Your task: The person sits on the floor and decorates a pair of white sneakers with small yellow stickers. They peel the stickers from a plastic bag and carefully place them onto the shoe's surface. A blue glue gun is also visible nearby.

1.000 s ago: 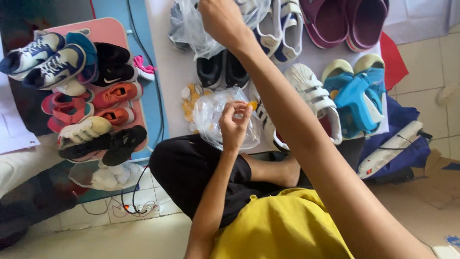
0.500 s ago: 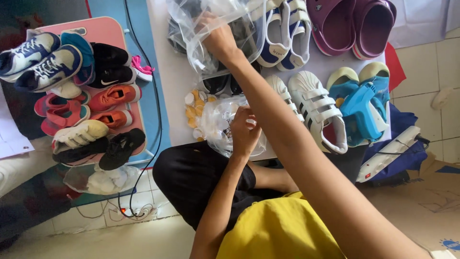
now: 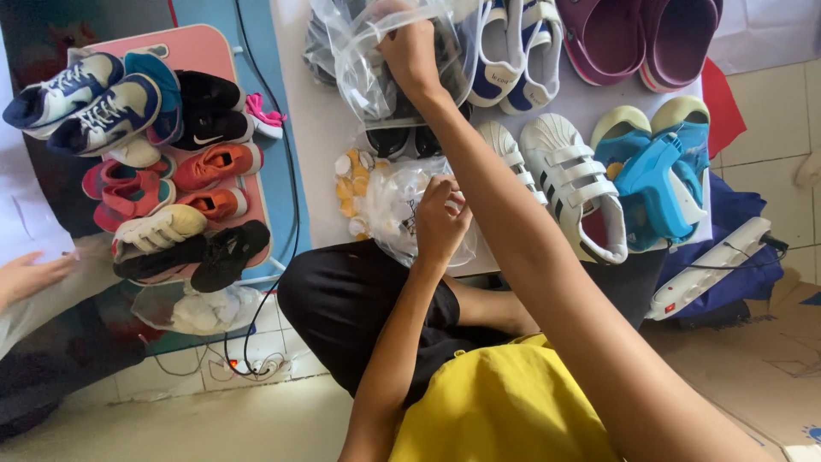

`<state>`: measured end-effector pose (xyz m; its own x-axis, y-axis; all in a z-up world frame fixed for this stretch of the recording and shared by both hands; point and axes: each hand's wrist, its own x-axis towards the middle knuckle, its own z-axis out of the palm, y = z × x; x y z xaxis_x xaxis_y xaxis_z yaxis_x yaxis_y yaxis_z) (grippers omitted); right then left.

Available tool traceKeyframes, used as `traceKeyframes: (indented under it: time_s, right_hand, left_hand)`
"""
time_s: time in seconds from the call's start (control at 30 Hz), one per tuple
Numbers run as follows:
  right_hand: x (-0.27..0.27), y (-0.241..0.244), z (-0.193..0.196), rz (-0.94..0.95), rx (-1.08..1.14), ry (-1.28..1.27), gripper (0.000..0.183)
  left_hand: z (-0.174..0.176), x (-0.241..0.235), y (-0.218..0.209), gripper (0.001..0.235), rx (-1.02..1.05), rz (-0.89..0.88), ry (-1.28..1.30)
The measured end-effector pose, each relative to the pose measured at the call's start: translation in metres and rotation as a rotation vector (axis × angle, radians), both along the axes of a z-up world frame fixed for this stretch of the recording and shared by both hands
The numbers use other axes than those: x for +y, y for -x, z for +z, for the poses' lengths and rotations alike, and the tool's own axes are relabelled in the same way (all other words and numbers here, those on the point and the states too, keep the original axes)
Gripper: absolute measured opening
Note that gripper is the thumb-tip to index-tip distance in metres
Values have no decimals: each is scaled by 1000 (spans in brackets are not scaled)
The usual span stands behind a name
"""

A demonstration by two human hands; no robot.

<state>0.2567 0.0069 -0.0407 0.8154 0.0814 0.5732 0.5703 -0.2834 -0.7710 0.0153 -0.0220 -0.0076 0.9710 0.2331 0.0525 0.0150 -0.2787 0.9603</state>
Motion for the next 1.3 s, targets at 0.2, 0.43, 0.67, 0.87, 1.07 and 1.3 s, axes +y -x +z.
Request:
traceKeyframes:
  time_s: [0.2,0.43,0.67,0.87,1.07,1.3]
  right_hand:
    - [-35,38,65,93,32,172,5]
    - [-123,133,104,109,171,106,14]
    - [-174,218,84,-13,336,24,13]
    - [-189,271,93,8,385,-13,14]
    - [-223,303,79,14,434,7,11]
    - [-251,326,73,-42,481,-29,11]
  left_hand:
    - [12,1,2,10,-37,38,-41]
    - [0,1,8,12,-56,46,43]
    - [-4,8,15,10,55,-10,645]
    - [6,15,17,11,104,18,701]
    - [7,11,20,16,184,-11,651]
    - [-30,20,24,24,608,-276,561]
